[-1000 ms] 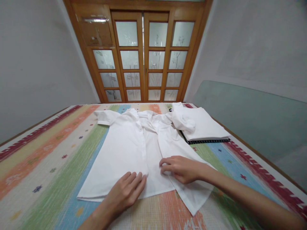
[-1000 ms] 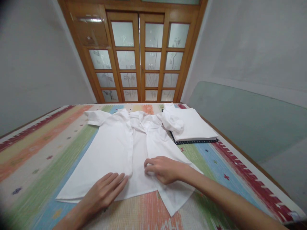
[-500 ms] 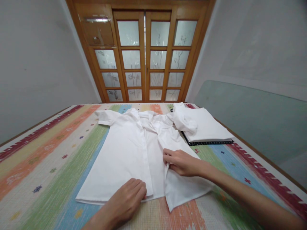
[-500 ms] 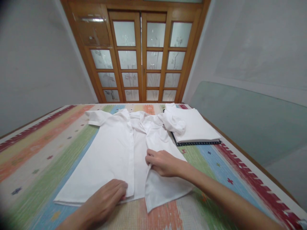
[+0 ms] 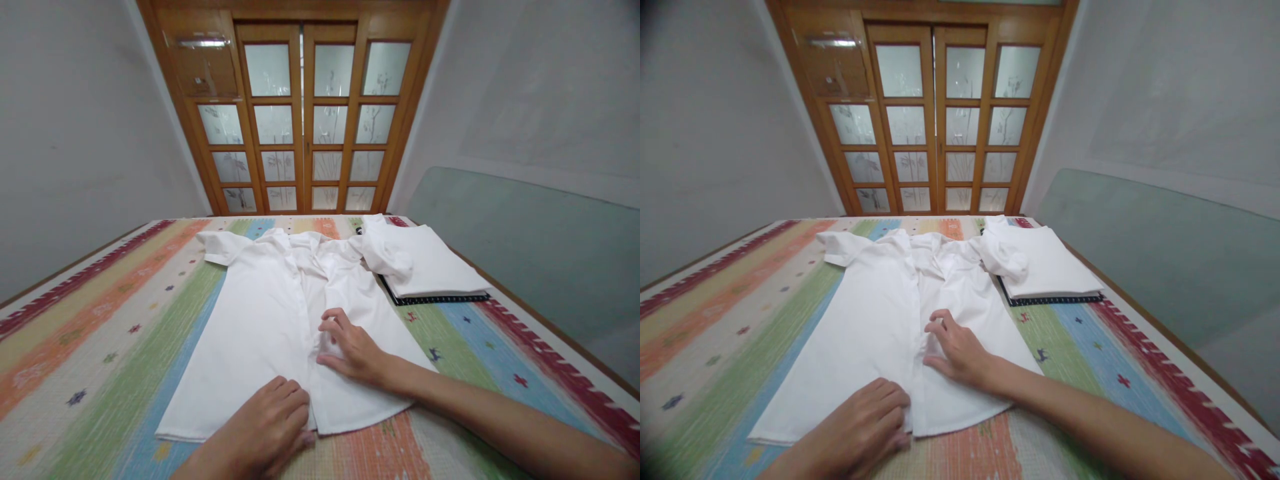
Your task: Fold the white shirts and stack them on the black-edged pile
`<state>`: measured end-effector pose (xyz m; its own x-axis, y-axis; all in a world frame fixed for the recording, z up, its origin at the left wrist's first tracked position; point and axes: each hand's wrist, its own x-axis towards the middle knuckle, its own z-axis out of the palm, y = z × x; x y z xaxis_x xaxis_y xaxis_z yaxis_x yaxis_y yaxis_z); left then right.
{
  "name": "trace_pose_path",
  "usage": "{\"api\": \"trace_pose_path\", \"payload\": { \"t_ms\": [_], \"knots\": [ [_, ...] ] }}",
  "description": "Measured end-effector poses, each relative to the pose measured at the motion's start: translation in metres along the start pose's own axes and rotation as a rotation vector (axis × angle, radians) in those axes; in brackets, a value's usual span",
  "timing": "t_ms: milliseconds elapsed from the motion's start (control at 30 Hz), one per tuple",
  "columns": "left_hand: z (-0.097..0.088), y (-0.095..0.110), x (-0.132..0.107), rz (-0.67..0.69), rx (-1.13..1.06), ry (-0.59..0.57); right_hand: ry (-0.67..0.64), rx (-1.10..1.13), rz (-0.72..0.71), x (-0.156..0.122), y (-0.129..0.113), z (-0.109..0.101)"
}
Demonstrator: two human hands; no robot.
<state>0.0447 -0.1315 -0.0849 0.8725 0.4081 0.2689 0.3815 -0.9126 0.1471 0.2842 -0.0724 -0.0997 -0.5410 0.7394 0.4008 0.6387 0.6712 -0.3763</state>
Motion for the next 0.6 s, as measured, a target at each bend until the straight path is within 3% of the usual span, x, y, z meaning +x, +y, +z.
{"api": "trace_pose_path", "payload": {
  "t_ms": [133,233,367,467,600],
  "knots": [
    [-0.010,-0.001,0.003,-0.018,-0.042,-0.044,0.032,-0.007,-0.043,-0.009,0.000,0.011],
    [-0.015,-0.016,0.016,-0.086,-0.080,-0.042,-0.013,-0.104,-0.102,-0.012,-0.002,0.012],
    [-0.018,-0.059,0.053,-0.425,-0.297,0.019,-0.035,-0.170,-0.136,-0.013,-0.003,0.015],
    [-0.015,-0.100,0.089,-0.634,-0.565,0.149,-0.051,-0.185,-0.132,-0.014,-0.004,0.017],
    [-0.007,-0.148,0.133,-0.765,-0.595,0.318,-0.068,-0.181,-0.094,-0.020,-0.008,0.016]
  ]
}}
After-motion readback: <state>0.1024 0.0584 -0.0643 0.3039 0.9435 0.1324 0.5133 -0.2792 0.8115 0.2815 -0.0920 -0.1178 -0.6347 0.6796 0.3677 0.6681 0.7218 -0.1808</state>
